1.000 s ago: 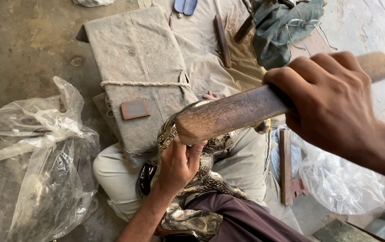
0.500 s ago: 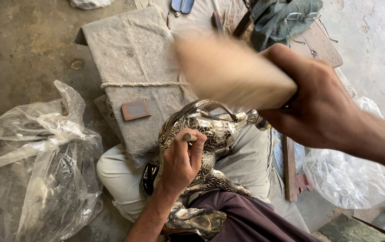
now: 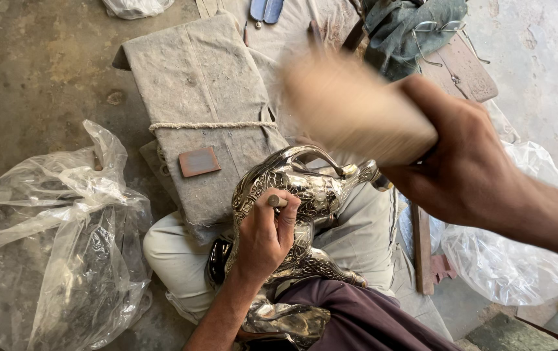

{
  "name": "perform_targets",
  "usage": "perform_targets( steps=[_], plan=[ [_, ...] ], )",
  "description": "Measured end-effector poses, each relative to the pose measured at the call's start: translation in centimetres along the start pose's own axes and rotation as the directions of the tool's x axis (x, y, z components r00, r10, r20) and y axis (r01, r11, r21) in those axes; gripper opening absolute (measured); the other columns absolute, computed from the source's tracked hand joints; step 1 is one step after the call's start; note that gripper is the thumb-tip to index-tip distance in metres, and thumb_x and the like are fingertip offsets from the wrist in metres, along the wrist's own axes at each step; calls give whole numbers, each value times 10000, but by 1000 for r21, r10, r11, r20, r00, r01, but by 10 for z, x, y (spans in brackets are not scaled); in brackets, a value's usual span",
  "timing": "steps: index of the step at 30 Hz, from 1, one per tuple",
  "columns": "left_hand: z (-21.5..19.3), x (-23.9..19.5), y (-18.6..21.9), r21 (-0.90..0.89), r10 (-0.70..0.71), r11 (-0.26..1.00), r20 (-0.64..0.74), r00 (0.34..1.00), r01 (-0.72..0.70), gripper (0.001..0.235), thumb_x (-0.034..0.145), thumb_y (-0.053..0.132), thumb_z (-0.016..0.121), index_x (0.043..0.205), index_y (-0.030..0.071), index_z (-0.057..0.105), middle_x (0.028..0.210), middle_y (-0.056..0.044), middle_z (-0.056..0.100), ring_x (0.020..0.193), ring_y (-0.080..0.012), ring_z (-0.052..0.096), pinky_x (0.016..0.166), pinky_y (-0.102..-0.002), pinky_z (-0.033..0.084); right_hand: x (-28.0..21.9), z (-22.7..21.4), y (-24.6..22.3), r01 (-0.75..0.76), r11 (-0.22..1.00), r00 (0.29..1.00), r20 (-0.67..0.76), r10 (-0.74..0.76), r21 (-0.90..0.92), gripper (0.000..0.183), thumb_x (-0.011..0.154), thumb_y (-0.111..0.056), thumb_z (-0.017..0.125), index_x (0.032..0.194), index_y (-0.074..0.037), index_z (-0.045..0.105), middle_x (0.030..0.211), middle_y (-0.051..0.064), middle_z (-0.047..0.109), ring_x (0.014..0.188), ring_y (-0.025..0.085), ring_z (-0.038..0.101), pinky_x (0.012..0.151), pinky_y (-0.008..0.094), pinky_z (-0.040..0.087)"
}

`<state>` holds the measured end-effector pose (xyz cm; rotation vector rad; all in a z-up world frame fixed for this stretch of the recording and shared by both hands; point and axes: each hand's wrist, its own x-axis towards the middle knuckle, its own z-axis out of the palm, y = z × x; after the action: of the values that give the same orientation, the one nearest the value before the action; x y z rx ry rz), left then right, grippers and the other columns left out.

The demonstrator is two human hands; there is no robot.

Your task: The person uses a wooden mallet and a metal chisel to engrave intricate patterns onto a silver-colored metal elephant figurine. The person holds the figurine steady with one hand while striking the chisel with the mallet to create detailed designs on the surface.

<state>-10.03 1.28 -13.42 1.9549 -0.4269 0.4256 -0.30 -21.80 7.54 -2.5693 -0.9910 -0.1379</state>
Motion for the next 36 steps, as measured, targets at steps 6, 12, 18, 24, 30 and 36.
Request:
perform_targets(
  steps=[6,12,18,24,30,36],
  plan=[
    [-6,8,11,171,192,970,-92,977,-174,209,1068,71,598,1249,-1,524,1064,-141,678,926,-269,723,713,-404,598,-6,2,2,-94,981,991,83,109,-168,364,871,-170,802,1190,-152,628,939,30,708,843,217,711,785,470,588],
    [-7,9,15,17,-88,996,2,996,88,216,1018,56,649,1187,-28,544,1007,-130,718,691,-179,727,531,-314,563,-9,4,5,20,913,978,198,66,-407,335,932,-191,724,1244,-146,613,1000,80,693,847,245,672,793,431,568],
    [-5,3,7,49,15,999,1,1000,-15,282,1065,87,621,1266,-52,480,986,-118,652,744,-191,714,560,-317,576,-11,12,7,-63,981,992,100,82,-183,312,840,-40,711,1136,-114,649,949,70,707,840,232,678,824,461,552],
    [-7,2,8,74,121,990,-18,992,-119,247,1098,111,574,1279,-28,479,1007,-152,656,803,-253,728,619,-343,611,-20,13,8,-105,982,988,96,122,-159,269,922,-130,684,1186,-128,634,1000,50,704,833,183,671,771,392,550],
    [-4,8,10,88,-14,996,10,1000,13,237,1071,142,598,1251,-4,546,837,-78,661,634,-166,690,491,-266,570,-33,7,-1,42,792,989,136,53,-609,233,971,-271,669,1184,-177,666,929,47,719,783,210,680,786,435,576],
    [-24,7,25,-205,-111,977,-245,963,61,186,1162,188,562,1212,40,461,992,-89,685,798,-138,727,618,-238,651,-51,-13,-5,-106,808,961,149,233,-580,389,920,-329,707,1262,-158,634,965,64,705,746,212,671,671,385,569]
  ],
)
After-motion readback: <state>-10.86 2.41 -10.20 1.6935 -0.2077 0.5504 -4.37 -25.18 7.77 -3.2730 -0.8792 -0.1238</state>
